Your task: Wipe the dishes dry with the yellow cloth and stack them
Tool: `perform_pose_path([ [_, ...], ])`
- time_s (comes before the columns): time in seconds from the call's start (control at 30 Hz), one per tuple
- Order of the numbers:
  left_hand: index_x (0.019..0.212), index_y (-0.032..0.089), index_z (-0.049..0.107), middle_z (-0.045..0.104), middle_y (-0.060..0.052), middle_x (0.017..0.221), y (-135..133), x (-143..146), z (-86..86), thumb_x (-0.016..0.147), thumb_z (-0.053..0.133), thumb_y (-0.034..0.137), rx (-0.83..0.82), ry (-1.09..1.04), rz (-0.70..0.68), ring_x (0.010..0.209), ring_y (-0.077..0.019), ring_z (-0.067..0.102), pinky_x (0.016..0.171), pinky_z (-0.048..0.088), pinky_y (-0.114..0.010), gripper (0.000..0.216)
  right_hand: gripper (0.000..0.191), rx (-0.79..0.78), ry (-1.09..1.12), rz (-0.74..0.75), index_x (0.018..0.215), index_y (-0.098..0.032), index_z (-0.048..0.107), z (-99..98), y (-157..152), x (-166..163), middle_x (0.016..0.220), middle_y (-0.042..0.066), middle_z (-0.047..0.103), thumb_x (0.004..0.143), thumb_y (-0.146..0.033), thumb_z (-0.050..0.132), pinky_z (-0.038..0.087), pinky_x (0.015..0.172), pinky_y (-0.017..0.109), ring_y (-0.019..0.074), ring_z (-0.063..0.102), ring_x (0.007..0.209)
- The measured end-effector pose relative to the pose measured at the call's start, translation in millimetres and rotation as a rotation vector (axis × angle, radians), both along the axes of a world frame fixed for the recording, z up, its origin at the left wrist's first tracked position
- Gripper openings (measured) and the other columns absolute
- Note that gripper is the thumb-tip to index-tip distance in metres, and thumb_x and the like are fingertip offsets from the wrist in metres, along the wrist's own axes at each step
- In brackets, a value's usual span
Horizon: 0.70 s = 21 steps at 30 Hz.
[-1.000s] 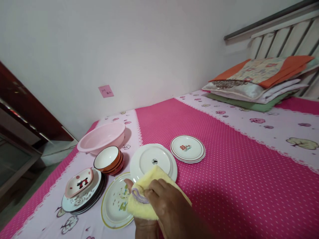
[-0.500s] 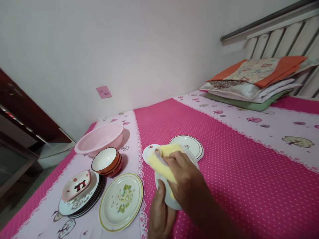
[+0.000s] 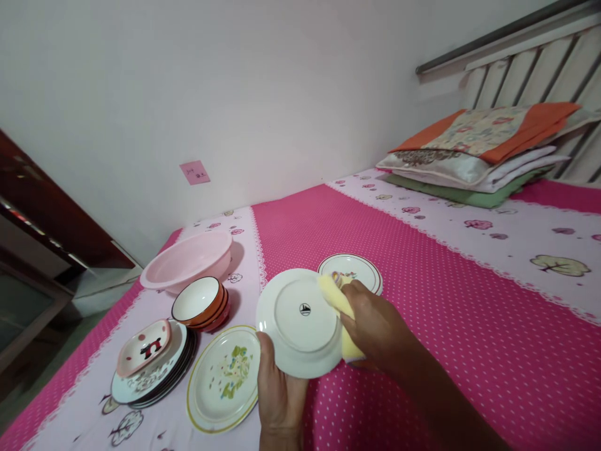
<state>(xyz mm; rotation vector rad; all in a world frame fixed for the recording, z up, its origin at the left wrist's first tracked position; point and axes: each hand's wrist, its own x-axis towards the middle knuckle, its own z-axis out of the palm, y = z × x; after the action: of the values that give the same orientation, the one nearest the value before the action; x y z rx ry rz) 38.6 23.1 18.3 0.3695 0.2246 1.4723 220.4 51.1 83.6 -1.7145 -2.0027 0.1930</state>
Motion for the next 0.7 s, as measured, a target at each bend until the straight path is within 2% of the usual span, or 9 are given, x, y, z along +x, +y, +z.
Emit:
perform_pose_path([
  [0.17, 0.141, 0.029, 0.061, 0.067, -0.010, 0.136, 5.7, -7.5, 4.7, 0.100, 0.048, 0.053, -0.049, 0.014, 0.163, 0.131, -0.0276, 0.060, 0.123, 0.028, -0.051, 0.049, 0.037, 0.219, 0.030, 0.240, 0.114, -0.014, 0.063, -12.0, -13.3, -10.7, 0.093, 0.008, 0.066, 0.082, -0.003, 0.048, 0.049, 0.066, 0.030, 0.0201, 0.063, 0.075],
  [0.3, 0.141, 0.028, 0.061, 0.072, -0.010, 0.128, 6.8, -10.8, 6.5, 0.102, 0.045, 0.051, -0.042, -0.017, 0.241, 0.128, -0.0242, 0.063, 0.122, 0.031, -0.045, 0.048, 0.043, 0.210, 0.085, 0.365, 0.116, -0.014, 0.062, -14.1, -30.8, -28.8, 0.097, 0.009, 0.066, 0.081, 0.003, 0.044, 0.052, 0.070, 0.030, 0.0194, 0.062, 0.077],
  [0.37, 0.135, 0.025, 0.067, 0.073, -0.010, 0.126, 6.3, -14.6, 2.9, 0.103, 0.041, 0.052, 0.008, -0.022, 0.191, 0.124, -0.0235, 0.066, 0.121, 0.033, -0.043, 0.050, 0.040, 0.158, 0.176, 0.397, 0.116, -0.016, 0.063, -12.2, -40.7, -40.8, 0.101, 0.009, 0.067, 0.086, 0.002, 0.043, 0.055, 0.076, 0.031, 0.0195, 0.064, 0.083],
  [0.43, 0.125, 0.020, 0.074, 0.077, -0.012, 0.119, 5.8, -19.7, -3.2, 0.104, 0.034, 0.055, 0.060, -0.022, 0.034, 0.118, -0.0238, 0.070, 0.120, 0.034, -0.040, 0.057, 0.034, 0.105, 0.286, 0.452, 0.112, -0.018, 0.064, -7.9, -47.9, -50.1, 0.103, 0.008, 0.069, 0.090, -0.002, 0.045, 0.056, 0.083, 0.031, 0.0194, 0.066, 0.090],
  [0.5, 0.116, 0.017, 0.078, 0.080, -0.011, 0.109, 6.5, -24.9, -9.4, 0.106, 0.027, 0.053, 0.103, -0.042, -0.118, 0.111, -0.0224, 0.073, 0.119, 0.036, -0.038, 0.063, 0.032, 0.063, 0.388, 0.580, 0.111, -0.022, 0.066, 0.2, -49.7, -51.8, 0.103, 0.005, 0.071, 0.090, -0.005, 0.049, 0.056, 0.084, 0.029, 0.0186, 0.068, 0.093],
  [0.57, 0.120, 0.019, 0.076, 0.079, -0.010, 0.112, 8.9, -28.4, -13.5, 0.107, 0.023, 0.050, 0.126, -0.080, -0.121, 0.114, -0.0211, 0.072, 0.120, 0.034, -0.038, 0.064, 0.032, 0.067, 0.522, 0.652, 0.115, -0.023, 0.067, 12.4, -46.1, -43.3, 0.103, 0.004, 0.072, 0.089, -0.009, 0.052, 0.058, 0.079, 0.028, 0.0182, 0.070, 0.090],
  [0.6, 0.128, 0.020, 0.072, 0.077, -0.010, 0.118, 10.5, -29.2, -14.5, 0.107, 0.022, 0.051, 0.128, -0.096, -0.083, 0.120, -0.0211, 0.068, 0.122, 0.031, -0.040, 0.063, 0.031, 0.084, 0.612, 0.609, 0.118, -0.023, 0.066, 19.5, -43.3, -35.7, 0.102, 0.005, 0.073, 0.091, -0.014, 0.053, 0.059, 0.074, 0.028, 0.0187, 0.070, 0.086],
  [0.63, 0.136, 0.020, 0.066, 0.073, -0.011, 0.127, 12.1, -29.5, -14.9, 0.107, 0.022, 0.052, 0.120, -0.104, -0.045, 0.128, -0.0215, 0.063, 0.124, 0.027, -0.042, 0.062, 0.026, 0.112, 0.730, 0.481, 0.117, -0.022, 0.066, 26.6, -40.5, -26.7, 0.096, 0.005, 0.074, 0.094, -0.020, 0.053, 0.060, 0.065, 0.027, 0.0186, 0.071, 0.077],
  [0.7, 0.146, 0.020, 0.055, 0.064, -0.012, 0.138, 14.6, -28.8, -14.2, 0.105, 0.023, 0.056, 0.097, -0.109, -0.016, 0.137, -0.0226, 0.054, 0.126, 0.019, -0.045, 0.063, 0.022, 0.196, 0.906, 0.131, 0.113, -0.021, 0.067, 39.2, -36.3, -7.4, 0.085, 0.005, 0.073, 0.096, -0.031, 0.056, 0.057, 0.053, 0.028, 0.0198, 0.070, 0.067],
])
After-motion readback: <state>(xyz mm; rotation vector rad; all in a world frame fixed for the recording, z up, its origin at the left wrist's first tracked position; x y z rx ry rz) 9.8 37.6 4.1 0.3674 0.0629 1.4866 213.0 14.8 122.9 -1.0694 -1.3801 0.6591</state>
